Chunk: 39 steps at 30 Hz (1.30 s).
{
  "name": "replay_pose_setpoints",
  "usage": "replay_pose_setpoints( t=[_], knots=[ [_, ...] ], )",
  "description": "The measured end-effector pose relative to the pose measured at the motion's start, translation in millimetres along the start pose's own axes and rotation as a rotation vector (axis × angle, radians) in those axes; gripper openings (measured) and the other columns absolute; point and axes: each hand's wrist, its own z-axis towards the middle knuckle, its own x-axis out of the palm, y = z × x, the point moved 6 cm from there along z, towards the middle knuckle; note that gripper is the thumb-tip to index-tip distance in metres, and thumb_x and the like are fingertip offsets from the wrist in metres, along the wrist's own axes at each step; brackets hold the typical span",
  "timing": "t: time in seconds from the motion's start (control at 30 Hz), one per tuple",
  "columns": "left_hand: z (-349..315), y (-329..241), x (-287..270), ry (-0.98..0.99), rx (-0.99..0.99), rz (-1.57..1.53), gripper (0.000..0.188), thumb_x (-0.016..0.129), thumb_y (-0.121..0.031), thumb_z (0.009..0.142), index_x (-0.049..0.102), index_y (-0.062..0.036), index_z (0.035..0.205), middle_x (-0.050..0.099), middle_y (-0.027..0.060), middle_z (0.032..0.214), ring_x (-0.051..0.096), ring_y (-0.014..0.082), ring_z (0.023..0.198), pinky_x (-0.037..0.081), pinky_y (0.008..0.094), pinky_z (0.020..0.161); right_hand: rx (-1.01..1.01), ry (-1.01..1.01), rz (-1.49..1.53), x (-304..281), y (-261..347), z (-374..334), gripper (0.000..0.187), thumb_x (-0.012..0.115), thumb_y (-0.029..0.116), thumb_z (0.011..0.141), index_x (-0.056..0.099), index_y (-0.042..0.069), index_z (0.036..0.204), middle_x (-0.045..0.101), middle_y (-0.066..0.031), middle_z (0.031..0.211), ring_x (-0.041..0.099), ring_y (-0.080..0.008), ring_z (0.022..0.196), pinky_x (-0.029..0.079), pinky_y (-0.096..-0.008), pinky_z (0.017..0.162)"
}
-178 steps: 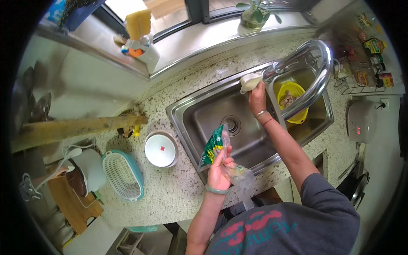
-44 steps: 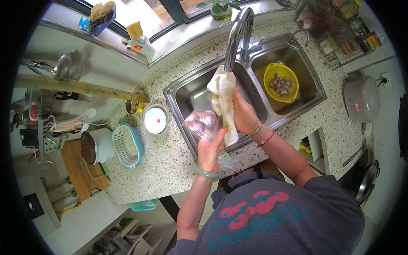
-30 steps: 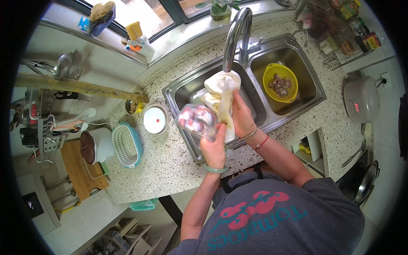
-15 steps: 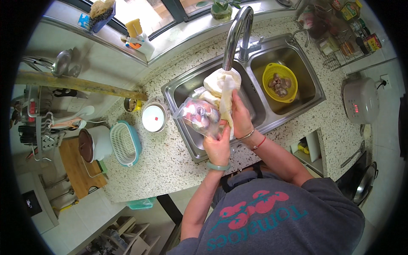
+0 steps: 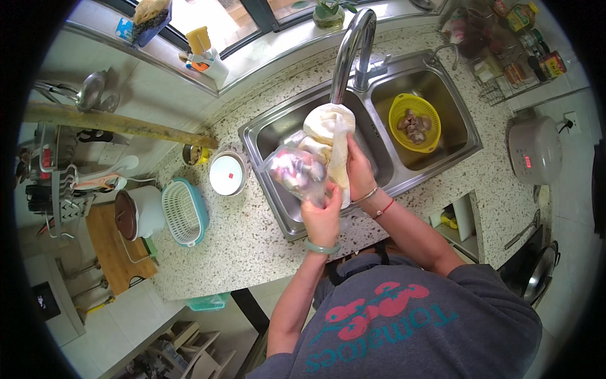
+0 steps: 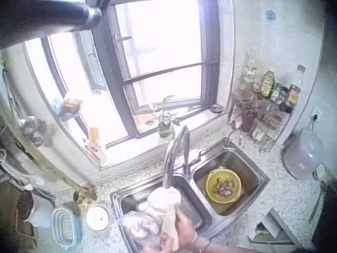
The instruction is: The person opens a plastic bag of shallots at the kitchen sink and transfers them into a yellow colander. They wipe the bag with a cloth, discard the cloth, and store the remaining shallots in the refrigerator.
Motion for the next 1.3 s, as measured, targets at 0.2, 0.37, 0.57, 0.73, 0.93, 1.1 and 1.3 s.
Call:
replay_pose_setpoints(
  t=[0.2,0.37,0.57,0.73,0.93,1.1,1.3],
  knots=[
    [5,29,-26,0.022,-0.392,-0.518,0.008,0.062,-0.010,0.087,0.061,-0.0054,0.093,0.049,-0.0070,0.070,0.035,0.0016,0.052,0.026,0.0191,0.046,-0.077,-0.016,-0.127,-13,34,-5,0.049,0.034,0.042,0.100,0.041,0.009,0.136,0.056,-0.0065,0.123,0.057,-0.0190,0.108,0.047,-0.0344,0.089],
    [6,53,-37,0.251,-0.719,-0.930,0.020,0.052,-0.024,0.095,0.056,-0.0046,0.092,0.049,-0.0036,0.070,0.029,0.0027,0.046,0.026,0.0195,0.045,0.163,0.136,-0.548,-29,17,-21,0.049,0.041,0.037,0.099,0.038,0.009,0.139,0.055,-0.0031,0.118,0.056,-0.0113,0.099,0.047,-0.0277,0.084],
    [-5,-10,-11,0.521,-0.613,-0.743,0.039,0.043,-0.028,0.099,0.044,-0.0084,0.066,0.032,-0.0051,0.052,0.024,0.0035,0.044,0.019,0.0208,0.044,-0.259,0.425,-1.350,23,-7,-22,0.065,0.055,0.038,0.092,0.029,0.009,0.144,0.042,-0.0082,0.136,0.044,-0.0181,0.119,0.036,-0.0306,0.100],
    [-6,-19,-23,0.611,-0.600,-0.753,0.037,0.036,-0.024,0.102,0.039,-0.0111,0.067,0.032,-0.0059,0.051,0.024,0.0025,0.041,0.021,0.0200,0.043,0.245,0.141,-0.543,-1,-38,-12,0.066,0.048,0.052,0.093,0.044,0.000,0.134,0.054,-0.0050,0.120,0.051,-0.0109,0.105,0.042,-0.0256,0.091],
    [-12,-12,-26,0.646,-0.644,-0.686,0.040,0.040,-0.028,0.101,0.044,-0.0074,0.068,0.035,-0.0062,0.053,0.026,0.0018,0.044,0.022,0.0191,0.045,0.112,-0.072,-0.823,-8,-19,-7,0.057,0.051,0.054,0.091,0.067,0.001,0.102,0.063,0.0005,0.084,0.056,-0.0065,0.075,0.046,-0.0218,0.065],
    [-11,-6,-26,0.648,-0.633,-0.499,0.038,0.044,-0.031,0.100,0.049,-0.0049,0.072,0.036,-0.0067,0.055,0.028,0.0009,0.045,0.023,0.0186,0.046,0.184,-0.175,-0.861,-41,-13,12,0.052,0.053,0.051,0.091,0.067,0.001,0.095,0.064,-0.0010,0.081,0.056,-0.0067,0.073,0.047,-0.0231,0.061],
    [-13,-9,-23,0.690,-0.682,-0.599,0.038,0.041,-0.028,0.100,0.045,-0.0066,0.069,0.033,-0.0070,0.051,0.025,0.0024,0.044,0.022,0.0194,0.045,0.336,-0.109,-0.270,-73,-38,8,0.049,0.049,0.050,0.093,0.063,0.005,0.106,0.067,-0.0058,0.096,0.065,-0.0144,0.080,0.054,-0.0280,0.071]
  ],
)
